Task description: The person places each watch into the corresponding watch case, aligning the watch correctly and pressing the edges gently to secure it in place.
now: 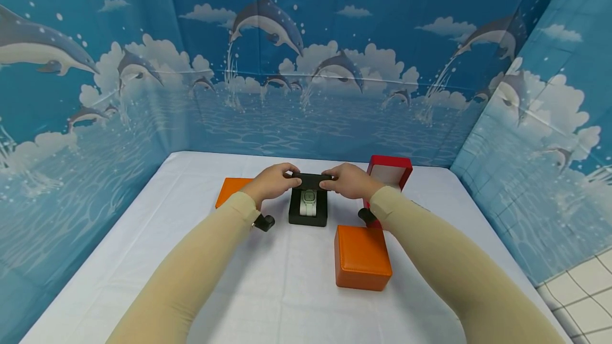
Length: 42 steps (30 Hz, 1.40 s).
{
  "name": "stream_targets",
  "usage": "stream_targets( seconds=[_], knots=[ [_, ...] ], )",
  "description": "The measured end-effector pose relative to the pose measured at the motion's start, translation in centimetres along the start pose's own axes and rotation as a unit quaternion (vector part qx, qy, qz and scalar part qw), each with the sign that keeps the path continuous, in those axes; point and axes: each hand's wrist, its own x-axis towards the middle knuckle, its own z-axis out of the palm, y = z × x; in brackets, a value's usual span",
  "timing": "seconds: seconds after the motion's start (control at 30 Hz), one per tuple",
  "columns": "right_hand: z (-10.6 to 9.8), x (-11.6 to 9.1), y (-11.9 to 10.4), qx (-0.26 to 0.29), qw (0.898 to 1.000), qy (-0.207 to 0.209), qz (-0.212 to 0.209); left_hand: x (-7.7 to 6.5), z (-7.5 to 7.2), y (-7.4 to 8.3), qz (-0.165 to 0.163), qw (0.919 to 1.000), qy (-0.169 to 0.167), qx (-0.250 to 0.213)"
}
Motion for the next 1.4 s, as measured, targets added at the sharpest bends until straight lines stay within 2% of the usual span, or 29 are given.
stream_targets(
  seconds=[0.2,0.53,1.4],
  knots=[
    [-0.01,-0.03,0.03,0.007,1.0,-0.003,0.002,-0.2,-0.1,0.03,0.016,0.9995,-0.002,0.028],
    [0.07,0.05,0.2,0.009,1.0,-0.007,0.0,-0.26,-0.11,-0.2,0.04,0.9981,-0.002,0.047],
    [0.38,-0.18,0.19,0.001,1.0,-0.006,-0.005,-0.76,0.34,-0.42,0.051,0.9967,0.003,0.062]
  ],
)
